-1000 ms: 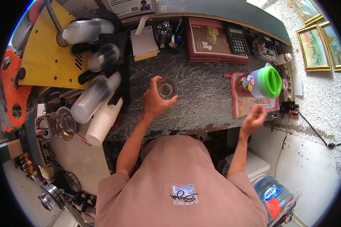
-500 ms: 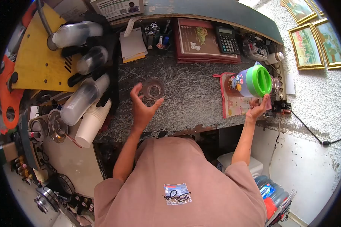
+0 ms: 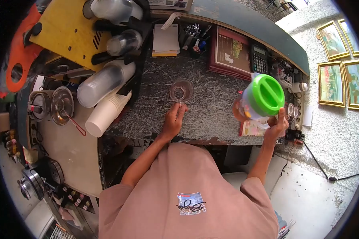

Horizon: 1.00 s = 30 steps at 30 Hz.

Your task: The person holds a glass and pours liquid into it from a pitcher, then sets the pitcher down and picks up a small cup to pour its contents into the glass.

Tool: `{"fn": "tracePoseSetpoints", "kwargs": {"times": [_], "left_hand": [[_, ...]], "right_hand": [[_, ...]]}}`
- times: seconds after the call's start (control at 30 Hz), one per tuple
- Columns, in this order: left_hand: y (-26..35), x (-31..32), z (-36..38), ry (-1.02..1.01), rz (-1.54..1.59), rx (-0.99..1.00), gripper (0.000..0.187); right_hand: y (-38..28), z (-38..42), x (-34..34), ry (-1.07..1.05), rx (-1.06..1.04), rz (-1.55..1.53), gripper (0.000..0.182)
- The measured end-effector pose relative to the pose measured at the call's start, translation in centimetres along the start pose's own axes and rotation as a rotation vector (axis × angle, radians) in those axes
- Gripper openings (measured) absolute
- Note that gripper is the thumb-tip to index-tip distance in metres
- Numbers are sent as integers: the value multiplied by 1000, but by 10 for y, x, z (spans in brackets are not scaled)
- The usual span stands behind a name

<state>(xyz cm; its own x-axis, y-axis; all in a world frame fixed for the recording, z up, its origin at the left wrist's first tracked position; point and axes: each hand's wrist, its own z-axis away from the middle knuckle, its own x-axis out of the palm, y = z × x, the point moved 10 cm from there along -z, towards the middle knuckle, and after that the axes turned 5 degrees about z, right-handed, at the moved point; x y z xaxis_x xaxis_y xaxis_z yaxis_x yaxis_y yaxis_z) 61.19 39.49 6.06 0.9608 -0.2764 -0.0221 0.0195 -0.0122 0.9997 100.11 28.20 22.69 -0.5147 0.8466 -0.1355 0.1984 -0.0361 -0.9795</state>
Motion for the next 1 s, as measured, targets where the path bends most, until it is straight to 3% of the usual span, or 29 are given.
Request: {"fn": "tracePoseSetpoints", "kwargs": {"times": [0.07, 0.13, 0.23, 0.33, 0.7, 1.0], "left_hand": [[0, 2, -3, -56, 15, 50, 29], [0, 1, -6, -85, -4, 54, 29], [3, 2, -9, -147, -14, 55, 30], [3, 4, -11, -157, 6, 108, 28], [-2, 4, -11, -178, 34, 163, 26], [11, 1, -14, -152, 89, 254, 24]], "right_hand": [[-10, 9, 31, -243, -3, 63, 43], [-24, 19, 54, -269, 13, 102, 44], [-32, 29, 85, -513, -68, 371, 43], [-45, 45, 118, -638, -103, 430, 40], [-73, 62, 171, -829, -247, 719, 42], [-83, 67, 188, -886, -268, 743, 48]]}}
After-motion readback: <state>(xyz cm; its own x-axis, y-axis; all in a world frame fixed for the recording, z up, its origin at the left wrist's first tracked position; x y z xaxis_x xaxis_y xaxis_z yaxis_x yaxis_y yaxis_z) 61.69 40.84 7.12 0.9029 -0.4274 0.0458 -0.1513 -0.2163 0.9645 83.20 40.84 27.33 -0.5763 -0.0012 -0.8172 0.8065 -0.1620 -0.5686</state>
